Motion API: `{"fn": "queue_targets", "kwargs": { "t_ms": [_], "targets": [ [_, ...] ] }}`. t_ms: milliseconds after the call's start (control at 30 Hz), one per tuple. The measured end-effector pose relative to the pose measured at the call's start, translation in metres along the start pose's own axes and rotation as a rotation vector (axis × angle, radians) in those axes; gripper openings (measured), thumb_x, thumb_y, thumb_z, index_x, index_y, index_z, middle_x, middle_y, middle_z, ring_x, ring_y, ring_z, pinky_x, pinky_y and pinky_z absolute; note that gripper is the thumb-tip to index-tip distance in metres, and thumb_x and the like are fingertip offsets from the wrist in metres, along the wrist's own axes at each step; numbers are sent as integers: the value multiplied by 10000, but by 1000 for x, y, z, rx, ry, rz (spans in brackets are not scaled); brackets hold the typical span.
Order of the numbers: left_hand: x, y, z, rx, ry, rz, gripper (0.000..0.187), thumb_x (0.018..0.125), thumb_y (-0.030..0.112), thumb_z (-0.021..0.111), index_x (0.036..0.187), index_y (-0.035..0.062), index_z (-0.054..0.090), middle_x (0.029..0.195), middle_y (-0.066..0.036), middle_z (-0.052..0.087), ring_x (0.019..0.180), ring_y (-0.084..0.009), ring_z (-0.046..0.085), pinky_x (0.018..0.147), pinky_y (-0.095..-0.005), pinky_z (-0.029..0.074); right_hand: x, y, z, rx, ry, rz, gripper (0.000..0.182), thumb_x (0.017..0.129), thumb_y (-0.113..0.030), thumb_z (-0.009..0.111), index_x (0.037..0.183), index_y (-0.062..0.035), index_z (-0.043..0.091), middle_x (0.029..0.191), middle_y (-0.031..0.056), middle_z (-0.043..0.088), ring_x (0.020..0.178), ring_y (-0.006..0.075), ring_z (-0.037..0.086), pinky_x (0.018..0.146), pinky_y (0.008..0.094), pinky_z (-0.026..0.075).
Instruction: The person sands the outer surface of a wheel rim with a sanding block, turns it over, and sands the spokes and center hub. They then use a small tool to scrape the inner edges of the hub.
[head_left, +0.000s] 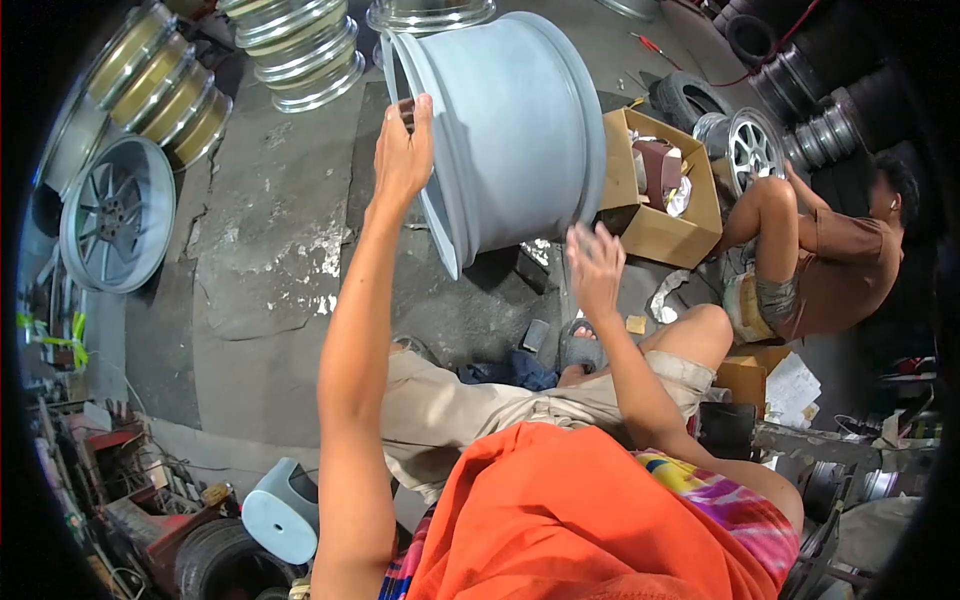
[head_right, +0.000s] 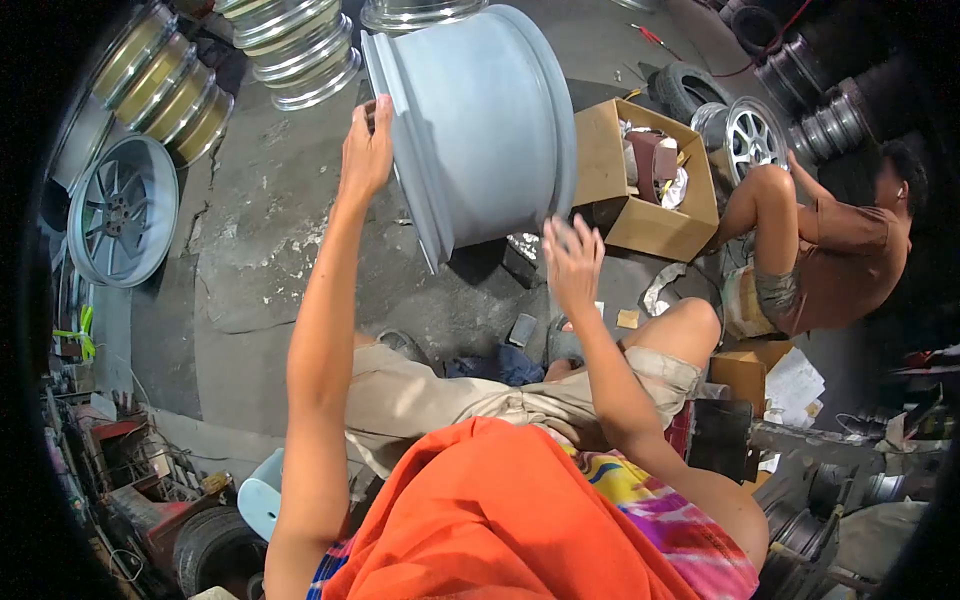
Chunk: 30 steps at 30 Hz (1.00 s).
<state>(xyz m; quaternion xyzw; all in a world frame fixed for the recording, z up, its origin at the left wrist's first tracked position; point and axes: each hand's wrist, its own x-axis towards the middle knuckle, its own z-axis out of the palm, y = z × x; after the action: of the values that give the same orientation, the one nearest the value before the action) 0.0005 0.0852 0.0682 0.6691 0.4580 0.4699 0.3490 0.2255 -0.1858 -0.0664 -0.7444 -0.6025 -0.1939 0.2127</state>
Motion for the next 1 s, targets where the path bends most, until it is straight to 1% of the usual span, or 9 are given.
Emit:
{"fn": "queue_targets", "kwargs": {
  "t_ms": [67, 167, 233, 333, 600, 733, 867, 933, 1000],
  "targets": [
    [-18, -18, -7, 49, -64, 28, 864, 996, 656, 482, 1342, -133, 533, 1192, -343, 659, 1176, -450, 630, 1049, -475, 450, -72, 7, 21, 101, -240, 275, 335, 1049, -265, 533, 1298, -122, 705, 1327, 60, 657, 1330, 322, 507, 1150, 512, 339],
    [-48, -29, -30, 310, -265, 59, 1053, 934, 755, 496, 1397, -190, 458, 1257, -401, 608, 1251, -496, 579, 1087, -499, 425, -81, 35, 57, 403, -26, 596, 376, 1069, -307, 495, 1282, -77, 703, 1238, 118, 695, 1237, 365, 582, 1093, 436, 410],
    [-70, -14, -37, 573, -765, -267, 1071, 937, 791, 440, 1261, -222, 565, 1243, -457, 578, 1280, -485, 568, 1050, -532, 447, -38, 28, 27, 517, -35, 649, 396, 1074, -324, 487, 1281, -58, 694, 1190, 143, 709, 1167, 355, 624, 1041, 405, 443],
    [-97, -31, -11, 597, -866, -305, 1075, 913, 813, 458, 1039, -237, 648, 1077, -447, 640, 1185, -495, 627, 995, -529, 476, 11, 22, 20, 741, 25, 675, 434, 1075, -359, 492, 1283, -23, 672, 1101, 182, 728, 1051, 316, 681, 952, 365, 486],
    [-154, -67, 11, 316, -384, -89, 819, 1078, 579, 326, 855, -146, 633, 801, -376, 626, 854, -518, 658, 799, -554, 460, 32, 17, 27, 777, -19, 672, 571, 1020, -448, 608, 1250, 73, 645, 1077, 233, 725, 996, 211, 670, 912, 346, 511],
    [-158, -61, -5, 363, -307, -68, 817, 1086, 545, 318, 837, -154, 660, 892, -417, 629, 938, -568, 628, 835, -600, 446, 21, 11, 12, 768, -135, 633, 576, 972, -480, 659, 1155, 66, 674, 1051, 272, 711, 1006, 402, 705, 843, 401, 530],
    [-135, -24, -36, 499, -244, -32, 798, 1088, 534, 316, 816, -124, 678, 849, -387, 639, 878, -552, 640, 800, -600, 458, 27, -9, -42, 760, 4, 518, 497, 978, -430, 670, 1108, 48, 707, 942, 241, 720, 837, 315, 716, 755, 379, 525],
    [-116, -4, -41, 431, -189, -5, 852, 1080, 575, 285, 741, -110, 662, 740, -355, 628, 730, -527, 630, 725, -586, 463, 48, -5, -71, 791, -16, 483, 445, 1026, -372, 612, 1088, 58, 708, 716, 195, 636, 636, 178, 535, 643, 352, 476],
    [-93, 9, -38, 364, -105, -83, 877, 1056, 636, 322, 619, -67, 614, 572, -222, 562, 588, -359, 570, 648, -522, 446, 64, 3, -91, 917, 9, 461, 408, 1048, -329, 580, 1081, 58, 708, 677, 173, 586, 641, 157, 436, 624, 348, 445]
  ]
}}
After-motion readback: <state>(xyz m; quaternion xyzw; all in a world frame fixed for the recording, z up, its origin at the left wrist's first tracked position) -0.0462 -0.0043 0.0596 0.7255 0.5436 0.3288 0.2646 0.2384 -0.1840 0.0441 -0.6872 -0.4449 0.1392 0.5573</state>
